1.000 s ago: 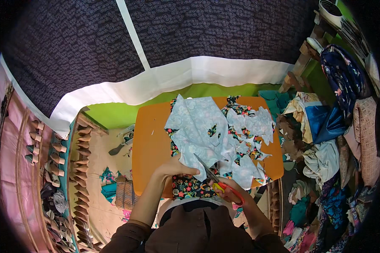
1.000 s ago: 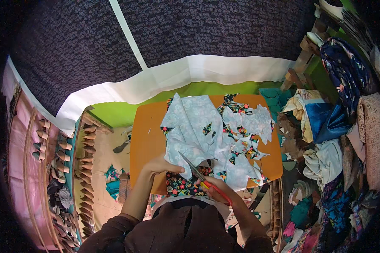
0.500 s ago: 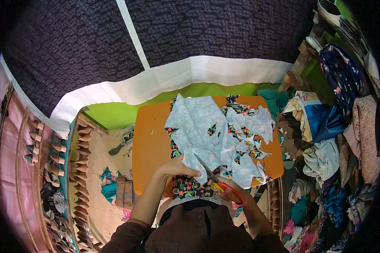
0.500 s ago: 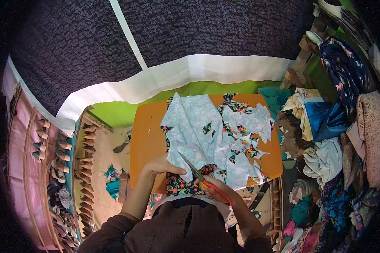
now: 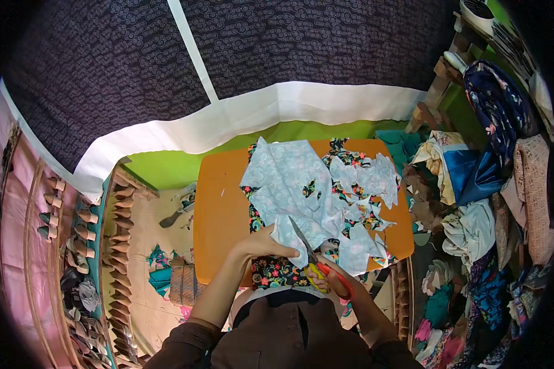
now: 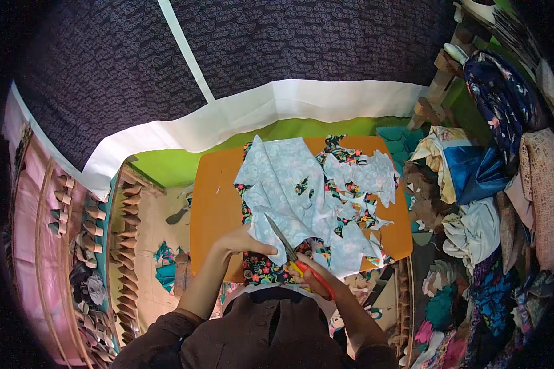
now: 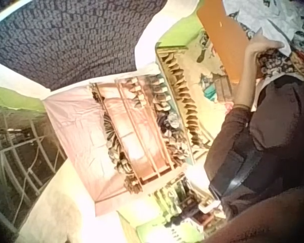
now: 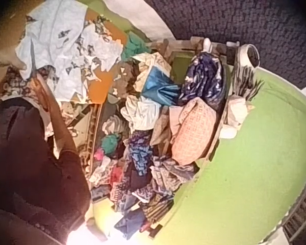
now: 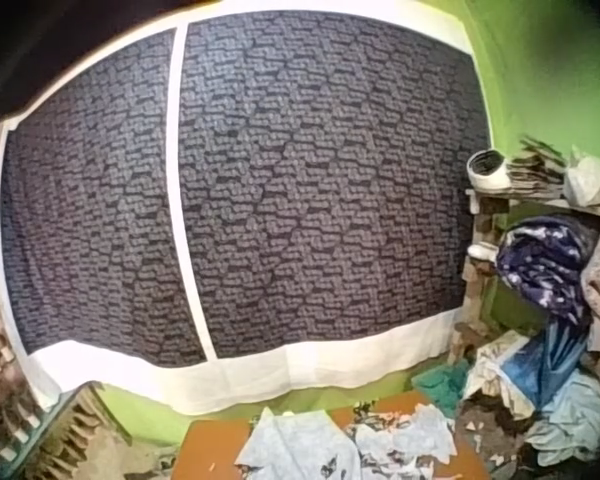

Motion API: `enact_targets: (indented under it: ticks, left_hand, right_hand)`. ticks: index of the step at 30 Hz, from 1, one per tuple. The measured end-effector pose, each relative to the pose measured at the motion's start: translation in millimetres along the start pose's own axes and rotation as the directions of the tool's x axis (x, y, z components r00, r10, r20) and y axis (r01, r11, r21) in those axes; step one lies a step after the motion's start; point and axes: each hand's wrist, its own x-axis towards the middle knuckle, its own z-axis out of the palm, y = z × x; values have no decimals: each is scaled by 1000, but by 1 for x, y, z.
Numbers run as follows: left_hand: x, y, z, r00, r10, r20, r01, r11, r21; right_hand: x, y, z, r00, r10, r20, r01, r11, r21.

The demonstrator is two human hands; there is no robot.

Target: Cutting pattern pieces from floral printed fabric using scissors.

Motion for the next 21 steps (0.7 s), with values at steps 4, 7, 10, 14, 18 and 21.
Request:
enact_targets:
  ticks: [4,7,10,14,18,21]
  left_hand:
    - [1,1,0,999,22,29,-22,1000,-17]
    - [3,-3,-2,999,-47,23,46,999,19]
    - [4,3,2,998,-31,57,29,999,30]
    - [5,0,6,999,5,52,-6,1000,11]
    - [5,3,11,999,20,47,-23,998,57]
    - [9,0,11,999,18,41,-20,998,64]
  right_hand:
    - [3,14,-6,998,-61,9,61,998,-21]
    - [6,38,-32,998,-27,52,29,999,-40]
    - [19,97,-77,822,367,435,-535,760,370]
    - [10,84,-47,994,100,47,-106,985,137]
    - [21,103,-57,975,190,114,-211,955,207]
    - [21,118,-65,980,81,181,-126,959,254]
